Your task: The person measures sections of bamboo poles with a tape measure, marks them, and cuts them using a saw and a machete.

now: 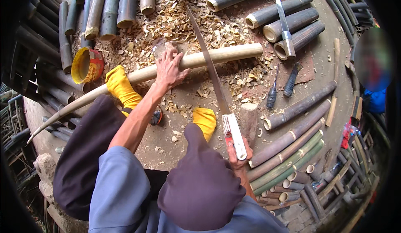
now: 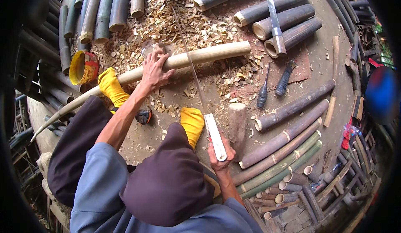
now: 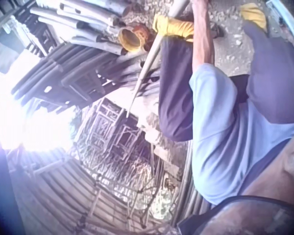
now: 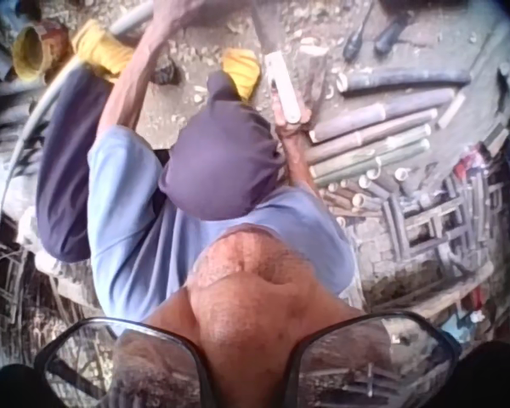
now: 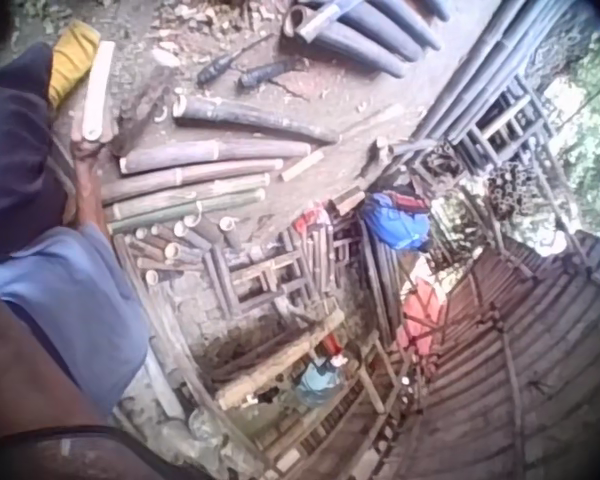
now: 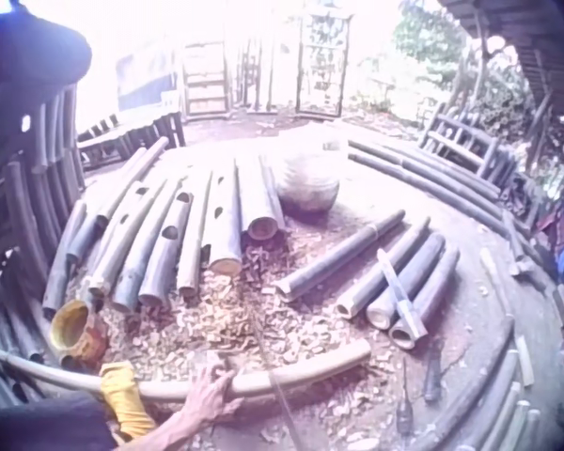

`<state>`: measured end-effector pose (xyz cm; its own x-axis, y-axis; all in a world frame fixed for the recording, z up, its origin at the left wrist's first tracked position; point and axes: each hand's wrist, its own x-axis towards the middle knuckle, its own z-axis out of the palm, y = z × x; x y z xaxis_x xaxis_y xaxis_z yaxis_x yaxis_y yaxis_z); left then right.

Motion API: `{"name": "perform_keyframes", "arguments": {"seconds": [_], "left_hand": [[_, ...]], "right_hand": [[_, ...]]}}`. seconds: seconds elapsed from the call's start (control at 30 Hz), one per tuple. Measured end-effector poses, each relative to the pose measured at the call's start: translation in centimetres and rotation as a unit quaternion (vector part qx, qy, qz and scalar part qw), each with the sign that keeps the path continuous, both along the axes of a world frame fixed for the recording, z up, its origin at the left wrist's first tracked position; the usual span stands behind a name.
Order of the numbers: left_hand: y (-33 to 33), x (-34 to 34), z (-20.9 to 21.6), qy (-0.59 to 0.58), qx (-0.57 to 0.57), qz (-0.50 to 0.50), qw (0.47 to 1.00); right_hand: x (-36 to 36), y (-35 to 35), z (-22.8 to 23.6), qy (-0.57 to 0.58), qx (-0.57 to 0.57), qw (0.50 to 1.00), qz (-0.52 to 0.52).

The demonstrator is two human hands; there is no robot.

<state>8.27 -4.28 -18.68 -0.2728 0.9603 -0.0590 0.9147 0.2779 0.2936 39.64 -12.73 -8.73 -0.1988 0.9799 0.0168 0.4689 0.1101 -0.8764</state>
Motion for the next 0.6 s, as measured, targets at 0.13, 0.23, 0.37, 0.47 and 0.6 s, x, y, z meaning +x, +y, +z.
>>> {"name": "perform_keyframes", "arguments": {"seconds": [0.13, 0.23, 0.37, 0.47, 0.6], "left_hand": [[3.1, 0.2, -0.4, -0.14, 0.026, -0.017, 0.99], [4.1, 1.3, 0.6, -0.075, -0.099, -0.007, 0.992], [3.6, 1.3, 0.1, -0.036, -0.057, -0.006, 0.998], [3.7, 1.4, 0.1, -0.031, -0.068, -0.009, 0.997], [4.0, 1.6, -0.2, -0.026, -0.054, -0.013, 0.998]], "right_hand": [[0.8, -0.3, -2.0, -0.019, 0.035, 0.997, 0.061], [1.0, -0.5, -2.8, -0.032, 0.083, 0.993, 0.083], [0.8, -1.2, -0.9, 0.0, -0.018, 0.997, 0.072], [1.7, -2.3, 0.2, -0.045, 0.018, 0.996, 0.078], [0.3, -0.9, -0.6, -0.031, 0.032, 0.994, 0.103]]}}
